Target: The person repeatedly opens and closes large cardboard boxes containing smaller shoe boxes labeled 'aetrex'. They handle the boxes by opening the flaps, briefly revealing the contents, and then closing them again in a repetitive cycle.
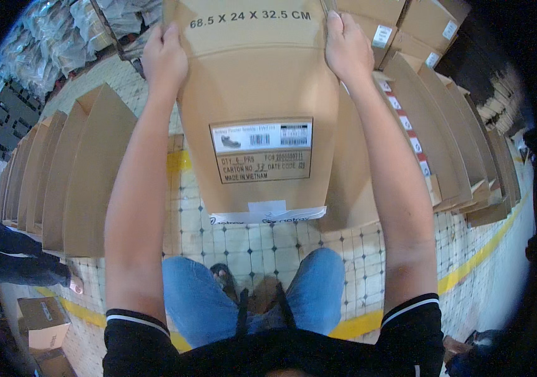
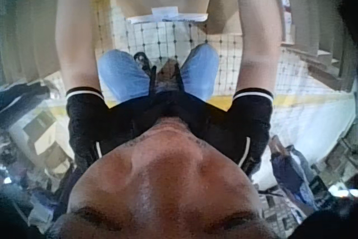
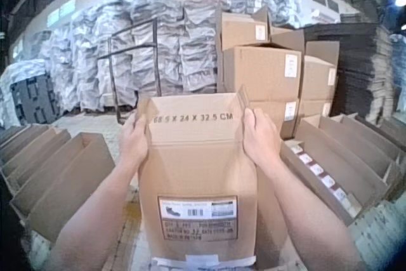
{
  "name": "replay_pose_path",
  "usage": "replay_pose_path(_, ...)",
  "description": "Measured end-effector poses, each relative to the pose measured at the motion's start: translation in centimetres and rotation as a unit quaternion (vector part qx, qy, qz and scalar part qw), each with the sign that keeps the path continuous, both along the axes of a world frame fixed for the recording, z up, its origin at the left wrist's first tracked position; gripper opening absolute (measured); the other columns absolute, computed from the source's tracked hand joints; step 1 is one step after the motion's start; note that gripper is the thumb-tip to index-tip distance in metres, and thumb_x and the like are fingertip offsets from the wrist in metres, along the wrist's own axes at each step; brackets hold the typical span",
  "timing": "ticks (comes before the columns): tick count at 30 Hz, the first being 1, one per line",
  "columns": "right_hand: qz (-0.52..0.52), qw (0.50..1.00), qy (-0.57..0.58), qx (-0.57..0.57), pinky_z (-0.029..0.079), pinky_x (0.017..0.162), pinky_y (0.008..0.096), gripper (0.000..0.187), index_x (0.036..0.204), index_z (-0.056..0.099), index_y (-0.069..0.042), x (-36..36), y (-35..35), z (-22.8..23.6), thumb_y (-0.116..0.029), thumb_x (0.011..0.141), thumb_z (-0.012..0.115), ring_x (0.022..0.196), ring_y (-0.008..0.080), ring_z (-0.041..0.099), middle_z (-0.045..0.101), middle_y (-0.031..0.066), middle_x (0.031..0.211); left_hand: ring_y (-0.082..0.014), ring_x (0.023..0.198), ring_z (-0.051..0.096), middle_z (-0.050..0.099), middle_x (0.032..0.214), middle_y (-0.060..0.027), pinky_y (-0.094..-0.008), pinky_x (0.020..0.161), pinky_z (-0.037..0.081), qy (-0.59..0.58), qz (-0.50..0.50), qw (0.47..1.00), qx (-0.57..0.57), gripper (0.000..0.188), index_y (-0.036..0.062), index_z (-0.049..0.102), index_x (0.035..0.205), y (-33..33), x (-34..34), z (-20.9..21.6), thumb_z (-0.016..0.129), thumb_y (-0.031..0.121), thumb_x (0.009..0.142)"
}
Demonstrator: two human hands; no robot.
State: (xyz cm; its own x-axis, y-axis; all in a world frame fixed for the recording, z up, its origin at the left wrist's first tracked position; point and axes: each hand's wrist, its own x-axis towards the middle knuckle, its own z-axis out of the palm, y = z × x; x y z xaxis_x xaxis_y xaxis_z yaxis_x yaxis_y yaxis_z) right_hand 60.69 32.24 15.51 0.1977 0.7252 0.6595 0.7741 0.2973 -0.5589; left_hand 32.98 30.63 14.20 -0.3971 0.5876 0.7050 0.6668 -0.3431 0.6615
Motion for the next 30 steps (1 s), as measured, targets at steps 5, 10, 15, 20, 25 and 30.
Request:
replay_pose_path(5, 0.101, 0.986, -0.087, 0.102, 0.047, 0.077, 0.0502, 0.03, 0.109, 0.058, -0.001, 3.3, -11.1, -8.5, -0.026, 0.098, 0.047, 0.09, 0.0433, 0.058, 0.059, 0.0226, 0.098, -0.0269, 0.088, 0.06, 0.066, 0.093, -0.0142, -0.0374, 0.083, 0.045, -0.054, -0.035, 0.997, 0.034, 0.044, -0.0044, 0.061, 0.112, -12.5, 1.6, -8.2, 0.039, 0.032, 0.103)
replay_pose_path(10, 0.057, 0.996, -0.073, 0.003, 0.048, 0.08, 0.0477, 0.036, 0.121, 0.057, 0.006, 5.6, -26.3, -22.1, -0.01, 0.09, 0.051, 0.091, 0.0442, 0.059, 0.059, 0.0263, 0.101, -0.0186, 0.087, 0.061, 0.066, 0.091, -0.0116, -0.0331, 0.081, 0.047, -0.229, -0.188, 0.937, -0.184, 0.048, -0.004, 0.058, 0.124, -23.1, -0.4, -12.0, 0.041, 0.036, 0.102)
replay_pose_path(15, -0.007, 0.996, 0.07, 0.064, 0.043, 0.1, 0.0448, 0.042, 0.126, 0.055, 0.006, 8.0, -34.9, -24.6, -0.019, 0.091, 0.051, 0.113, 0.0374, 0.056, 0.056, 0.0247, 0.126, -0.0228, 0.1, 0.062, 0.064, 0.109, -0.0179, -0.0357, 0.088, 0.047, -0.152, -0.116, 0.92, -0.341, 0.062, -0.0049, 0.051, 0.133, -20.5, 1.1, -14.5, 0.06, 0.041, 0.092)
replay_pose_path(20, 0.194, 0.971, -0.112, -0.083, 0.039, 0.104, 0.0461, 0.048, 0.124, 0.058, -0.002, 8.0, -33.0, -17.7, -0.031, 0.087, 0.064, 0.116, 0.0332, 0.054, 0.057, 0.0174, 0.124, -0.0254, 0.113, 0.057, 0.055, 0.129, -0.022, -0.0337, 0.097, 0.044, -0.118, -0.164, 0.899, -0.388, 0.079, -0.0029, 0.04, 0.143, -17.1, 4.7, -19.4, 0.071, 0.037, 0.083)
replay_pose_path(25, 0.307, 0.893, -0.275, -0.18, 0.047, 0.08, 0.0408, 0.049, 0.108, 0.064, -0.009, 5.5, -33.5, -16.0, -0.039, 0.072, 0.078, 0.09, 0.0247, 0.058, 0.059, 0.0057, 0.094, -0.0179, 0.096, 0.059, 0.064, 0.11, -0.0156, -0.0295, 0.088, 0.046, -0.19, -0.247, 0.879, -0.362, 0.067, -0.0062, 0.037, 0.143, -17.5, 4.2, -19.4, 0.055, 0.015, 0.083)
replay_pose_path(30, 0.361, 0.869, -0.21, -0.266, 0.045, 0.068, 0.0363, 0.035, 0.088, 0.064, -0.011, 7.3, -39.0, -17.4, -0.033, 0.068, 0.082, 0.079, 0.0222, 0.059, 0.061, 0.002, 0.084, -0.0181, 0.095, 0.059, 0.065, 0.107, -0.0142, -0.0299, 0.088, 0.046, -0.156, -0.219, 0.898, -0.348, 0.066, -0.0055, 0.038, 0.143, -17.8, 4.8, -18.9, 0.055, 0.017, 0.083)
